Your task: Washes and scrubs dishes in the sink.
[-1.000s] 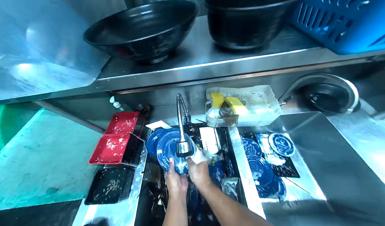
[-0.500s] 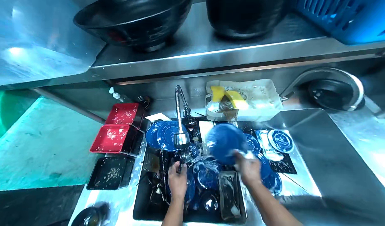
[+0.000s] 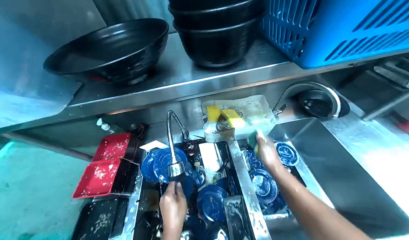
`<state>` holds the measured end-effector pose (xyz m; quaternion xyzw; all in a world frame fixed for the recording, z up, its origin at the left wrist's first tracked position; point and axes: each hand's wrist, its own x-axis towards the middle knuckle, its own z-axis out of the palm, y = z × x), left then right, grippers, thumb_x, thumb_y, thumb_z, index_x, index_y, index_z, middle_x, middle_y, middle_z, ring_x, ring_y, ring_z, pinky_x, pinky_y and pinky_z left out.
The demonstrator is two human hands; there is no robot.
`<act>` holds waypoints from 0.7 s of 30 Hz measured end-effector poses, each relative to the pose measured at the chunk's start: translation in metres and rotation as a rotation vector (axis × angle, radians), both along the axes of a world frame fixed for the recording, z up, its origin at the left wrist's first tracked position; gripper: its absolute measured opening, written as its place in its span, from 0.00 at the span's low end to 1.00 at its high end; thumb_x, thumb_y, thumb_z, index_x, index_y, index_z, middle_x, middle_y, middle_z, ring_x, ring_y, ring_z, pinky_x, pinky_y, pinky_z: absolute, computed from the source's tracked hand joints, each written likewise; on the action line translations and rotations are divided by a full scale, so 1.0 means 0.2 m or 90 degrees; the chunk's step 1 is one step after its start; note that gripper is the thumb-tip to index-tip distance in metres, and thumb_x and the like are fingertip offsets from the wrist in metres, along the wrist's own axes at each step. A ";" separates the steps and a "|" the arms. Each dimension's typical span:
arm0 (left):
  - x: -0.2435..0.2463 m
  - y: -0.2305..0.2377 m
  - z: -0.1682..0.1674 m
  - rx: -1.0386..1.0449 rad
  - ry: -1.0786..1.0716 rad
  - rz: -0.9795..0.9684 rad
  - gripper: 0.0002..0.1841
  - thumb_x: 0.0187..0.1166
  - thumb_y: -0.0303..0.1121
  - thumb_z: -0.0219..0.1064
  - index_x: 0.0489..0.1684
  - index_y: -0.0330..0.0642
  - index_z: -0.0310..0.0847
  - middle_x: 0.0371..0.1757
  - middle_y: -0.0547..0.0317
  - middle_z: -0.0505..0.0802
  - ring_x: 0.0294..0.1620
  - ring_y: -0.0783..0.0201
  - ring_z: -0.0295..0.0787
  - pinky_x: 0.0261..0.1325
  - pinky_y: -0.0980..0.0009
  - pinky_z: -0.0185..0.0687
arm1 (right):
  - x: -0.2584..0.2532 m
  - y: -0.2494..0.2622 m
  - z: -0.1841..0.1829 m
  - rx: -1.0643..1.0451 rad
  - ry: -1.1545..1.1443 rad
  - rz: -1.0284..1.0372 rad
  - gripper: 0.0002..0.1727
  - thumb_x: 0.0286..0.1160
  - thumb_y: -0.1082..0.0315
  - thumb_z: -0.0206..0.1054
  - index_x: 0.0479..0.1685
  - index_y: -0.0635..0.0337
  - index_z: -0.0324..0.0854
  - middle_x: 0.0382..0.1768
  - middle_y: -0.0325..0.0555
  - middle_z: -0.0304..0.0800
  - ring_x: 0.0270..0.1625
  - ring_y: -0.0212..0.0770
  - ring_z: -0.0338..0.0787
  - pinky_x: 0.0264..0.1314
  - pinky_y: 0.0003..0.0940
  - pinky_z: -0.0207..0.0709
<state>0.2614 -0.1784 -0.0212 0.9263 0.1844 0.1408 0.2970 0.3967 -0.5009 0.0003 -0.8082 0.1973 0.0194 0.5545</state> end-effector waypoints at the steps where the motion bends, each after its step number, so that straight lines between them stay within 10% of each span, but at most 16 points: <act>1: 0.05 -0.01 0.04 -0.086 -0.037 0.044 0.13 0.85 0.33 0.62 0.55 0.34 0.88 0.41 0.44 0.95 0.44 0.51 0.94 0.53 0.45 0.87 | 0.13 0.01 0.12 -0.082 -0.083 0.017 0.29 0.94 0.47 0.45 0.60 0.63 0.83 0.42 0.57 0.88 0.44 0.54 0.88 0.50 0.60 0.81; 4: 0.17 -0.08 0.11 -0.497 -0.105 0.212 0.15 0.86 0.24 0.55 0.65 0.28 0.80 0.53 0.43 0.91 0.51 0.60 0.90 0.55 0.60 0.87 | 0.52 -0.02 0.23 -0.373 -0.141 0.142 0.25 0.88 0.54 0.56 0.73 0.61 0.82 0.71 0.66 0.82 0.77 0.67 0.78 0.77 0.70 0.70; 9: 0.20 -0.15 0.16 -0.990 -0.146 0.334 0.18 0.94 0.37 0.43 0.71 0.38 0.69 0.52 0.41 0.88 0.46 0.49 0.90 0.44 0.50 0.89 | 0.85 -0.01 0.09 -0.541 0.298 0.517 0.24 0.85 0.59 0.63 0.62 0.75 0.83 0.69 0.71 0.82 0.75 0.68 0.79 0.76 0.70 0.68; 12: 0.18 -0.13 0.11 -1.041 -0.159 0.313 0.17 0.94 0.35 0.44 0.71 0.38 0.69 0.52 0.40 0.89 0.47 0.49 0.91 0.46 0.50 0.89 | 0.79 0.06 0.14 -0.392 0.216 0.427 0.24 0.88 0.56 0.59 0.60 0.72 0.85 0.65 0.70 0.86 0.73 0.68 0.82 0.77 0.70 0.68; 15: 0.20 -0.14 0.04 -1.065 -0.167 0.284 0.16 0.93 0.33 0.44 0.69 0.38 0.69 0.51 0.39 0.90 0.46 0.47 0.92 0.45 0.47 0.90 | 0.41 0.34 0.21 -0.232 -0.070 0.184 0.20 0.81 0.50 0.63 0.47 0.59 0.88 0.40 0.59 0.92 0.45 0.61 0.92 0.48 0.70 0.82; 17: 0.21 -0.17 0.01 -1.074 -0.151 0.258 0.17 0.94 0.36 0.45 0.71 0.38 0.69 0.53 0.39 0.90 0.48 0.45 0.92 0.48 0.45 0.89 | 0.09 0.60 0.12 -0.132 -0.102 0.240 0.22 0.80 0.49 0.66 0.61 0.54 0.86 0.52 0.53 0.92 0.56 0.54 0.92 0.60 0.62 0.84; 19: 0.21 -0.21 0.00 -1.011 -0.118 0.246 0.19 0.94 0.41 0.46 0.65 0.37 0.74 0.48 0.43 0.91 0.43 0.51 0.92 0.44 0.51 0.90 | -0.20 0.84 -0.03 -0.099 -0.060 0.441 0.28 0.85 0.50 0.57 0.80 0.51 0.77 0.82 0.51 0.74 0.85 0.54 0.71 0.87 0.57 0.64; 21: 0.20 -0.18 -0.02 -0.834 -0.078 0.234 0.19 0.93 0.39 0.46 0.56 0.35 0.79 0.38 0.49 0.90 0.36 0.60 0.89 0.39 0.60 0.88 | -0.38 1.01 -0.17 -0.086 -0.123 0.569 0.28 0.81 0.58 0.58 0.81 0.51 0.77 0.89 0.45 0.67 0.93 0.52 0.57 0.93 0.56 0.54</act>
